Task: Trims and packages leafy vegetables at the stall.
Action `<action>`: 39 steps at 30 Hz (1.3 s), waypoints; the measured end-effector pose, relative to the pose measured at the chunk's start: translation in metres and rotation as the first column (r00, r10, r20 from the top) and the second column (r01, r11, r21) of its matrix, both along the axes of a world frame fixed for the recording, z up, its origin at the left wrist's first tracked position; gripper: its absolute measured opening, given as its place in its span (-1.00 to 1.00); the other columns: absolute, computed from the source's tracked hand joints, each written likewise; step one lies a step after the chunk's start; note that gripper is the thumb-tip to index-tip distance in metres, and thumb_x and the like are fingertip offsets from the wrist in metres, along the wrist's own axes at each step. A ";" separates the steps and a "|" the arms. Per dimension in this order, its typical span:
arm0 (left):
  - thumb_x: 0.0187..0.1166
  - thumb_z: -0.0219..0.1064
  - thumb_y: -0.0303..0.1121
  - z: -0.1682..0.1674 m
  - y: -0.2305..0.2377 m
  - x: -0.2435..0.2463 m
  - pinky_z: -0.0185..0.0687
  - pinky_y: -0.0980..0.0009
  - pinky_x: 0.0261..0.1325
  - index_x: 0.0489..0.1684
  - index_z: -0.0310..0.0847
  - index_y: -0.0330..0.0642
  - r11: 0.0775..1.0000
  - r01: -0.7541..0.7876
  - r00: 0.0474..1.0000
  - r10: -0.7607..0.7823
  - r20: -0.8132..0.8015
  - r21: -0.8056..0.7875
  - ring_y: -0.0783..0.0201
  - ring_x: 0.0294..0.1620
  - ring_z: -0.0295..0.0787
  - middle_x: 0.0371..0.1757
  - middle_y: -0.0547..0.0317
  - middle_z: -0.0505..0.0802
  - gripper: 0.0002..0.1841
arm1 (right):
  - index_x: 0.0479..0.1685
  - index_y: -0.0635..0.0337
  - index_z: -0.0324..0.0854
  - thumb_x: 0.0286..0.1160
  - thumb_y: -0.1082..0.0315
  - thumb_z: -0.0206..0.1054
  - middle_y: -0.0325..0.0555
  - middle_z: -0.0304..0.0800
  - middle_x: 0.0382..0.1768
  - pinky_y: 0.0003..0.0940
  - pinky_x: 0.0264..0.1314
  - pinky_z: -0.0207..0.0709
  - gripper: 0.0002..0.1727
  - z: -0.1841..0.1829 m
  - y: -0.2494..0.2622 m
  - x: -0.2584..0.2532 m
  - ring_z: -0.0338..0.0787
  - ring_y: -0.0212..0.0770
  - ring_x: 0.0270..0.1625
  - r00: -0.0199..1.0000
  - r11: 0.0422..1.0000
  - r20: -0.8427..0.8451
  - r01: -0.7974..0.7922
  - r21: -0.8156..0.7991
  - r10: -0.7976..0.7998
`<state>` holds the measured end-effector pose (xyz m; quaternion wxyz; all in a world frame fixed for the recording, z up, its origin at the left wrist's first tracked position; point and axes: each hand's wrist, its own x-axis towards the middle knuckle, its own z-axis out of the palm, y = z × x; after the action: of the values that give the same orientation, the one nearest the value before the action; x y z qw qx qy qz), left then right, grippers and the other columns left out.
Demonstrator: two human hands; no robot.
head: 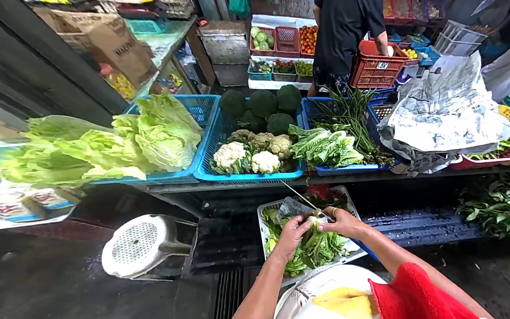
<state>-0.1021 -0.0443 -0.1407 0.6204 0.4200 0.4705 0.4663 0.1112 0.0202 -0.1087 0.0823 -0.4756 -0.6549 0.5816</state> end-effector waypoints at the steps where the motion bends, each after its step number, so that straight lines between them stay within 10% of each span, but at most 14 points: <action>1: 0.66 0.23 -0.45 -0.002 0.002 0.001 0.66 0.27 0.36 0.33 0.61 -0.36 1.000 -0.011 1.000 0.011 0.024 0.009 0.24 0.24 0.75 0.24 0.00 0.82 -0.67 | 0.37 0.22 0.55 0.36 -0.03 0.56 0.03 0.74 -0.03 -0.11 0.13 0.63 -0.32 0.000 0.000 -0.002 0.73 -0.16 -0.06 1.000 1.000 -0.017 0.001 -0.011 -0.002; 5: 0.80 0.00 -0.47 -0.005 0.007 -0.003 0.75 0.28 0.17 0.32 0.57 -0.34 0.990 -0.131 0.977 0.136 0.163 -0.041 0.25 0.04 0.81 0.07 0.02 0.84 -0.69 | 0.06 0.19 0.61 0.48 0.26 0.43 -0.21 0.52 -0.42 -0.40 -0.42 0.38 -0.72 -0.005 0.002 0.000 0.44 -0.37 -0.50 0.997 0.999 -0.073 0.023 -0.039 -0.026; 11: 0.89 -0.46 0.11 -0.006 0.010 -0.017 0.82 -0.04 -0.02 0.31 0.45 -0.29 0.945 -0.116 0.824 0.263 0.501 -0.306 -0.08 -0.10 0.85 0.00 -0.20 0.83 -0.31 | 0.38 0.23 0.54 0.58 0.01 0.39 0.12 0.75 0.04 0.05 0.25 0.58 -0.44 -0.012 0.008 0.003 0.75 -0.02 0.06 0.982 0.998 0.188 0.007 0.058 -0.018; 16: 0.74 0.05 -0.39 -0.002 0.007 -0.018 0.85 -0.03 -0.01 0.34 0.41 -0.29 0.915 -0.179 0.784 0.354 0.510 -0.361 0.00 -0.14 0.86 -0.10 -0.13 0.81 -0.70 | 0.16 0.21 0.64 0.63 0.16 0.29 -0.03 0.69 -0.17 -0.11 -0.01 0.54 -0.67 0.003 0.000 -0.003 0.65 -0.17 -0.16 0.988 0.999 0.152 0.009 0.035 -0.014; 19: 0.66 0.17 -0.34 -0.013 0.007 -0.024 0.84 0.10 0.10 0.32 0.53 -0.32 0.959 -0.134 0.854 0.239 0.461 -0.250 0.12 -0.06 0.88 -0.03 -0.06 0.87 -0.64 | 0.17 0.17 0.65 0.67 0.18 0.28 -0.16 0.61 -0.28 -0.32 -0.26 0.45 -0.70 0.010 -0.008 -0.005 0.52 -0.33 -0.37 0.997 0.997 0.026 0.068 0.045 -0.069; 24: 0.72 0.12 -0.44 -0.014 0.010 -0.013 0.81 0.32 0.04 0.06 0.62 -0.31 0.983 -0.058 0.924 0.119 0.363 -0.175 0.29 -0.12 0.86 -0.16 0.05 0.88 -0.81 | 0.31 0.21 0.63 0.65 0.15 0.34 -0.06 0.76 -0.07 -0.31 0.07 0.59 -0.60 0.015 -0.012 -0.019 0.69 -0.32 -0.13 0.994 0.992 -0.054 0.101 0.081 -0.097; 27: 0.61 0.25 -0.43 -0.010 0.008 -0.010 0.79 0.38 0.04 -0.01 0.63 -0.22 0.990 0.006 0.933 0.045 0.358 -0.140 0.35 -0.13 0.83 -0.17 0.16 0.87 -0.86 | 0.15 0.25 0.62 0.62 0.19 0.35 -0.12 0.67 -0.21 -0.34 -0.06 0.54 -0.67 0.017 -0.015 -0.024 0.62 -0.34 -0.23 0.992 0.989 -0.085 0.104 0.108 -0.095; 32: 0.14 0.54 -0.65 -0.001 0.004 -0.008 0.77 0.33 0.02 0.05 0.50 -0.23 0.997 0.020 0.964 0.002 0.264 -0.079 0.29 -0.10 0.78 -0.12 0.16 0.77 -0.53 | 0.06 0.24 0.60 0.55 0.23 0.37 -0.16 0.58 -0.31 -0.35 -0.19 0.48 -0.72 0.024 -0.020 -0.024 0.54 -0.33 -0.33 0.994 0.990 -0.044 0.103 0.095 -0.099; 39: 0.11 0.61 -0.50 0.008 0.001 -0.013 0.76 0.28 0.18 0.16 0.62 -0.33 0.998 0.031 0.999 -0.033 0.039 0.053 0.22 0.06 0.80 0.03 0.04 0.83 -0.47 | 0.13 0.22 0.64 0.53 0.20 0.33 -0.07 0.68 -0.27 -0.16 -0.11 0.56 -0.67 0.026 -0.018 -0.029 0.64 -0.21 -0.26 0.999 0.982 0.027 0.019 0.190 -0.025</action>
<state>-0.1149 -0.0438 -0.1323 0.6258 0.4342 0.4391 0.4765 0.0821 0.0017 -0.0827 0.1240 -0.4812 -0.7033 0.5084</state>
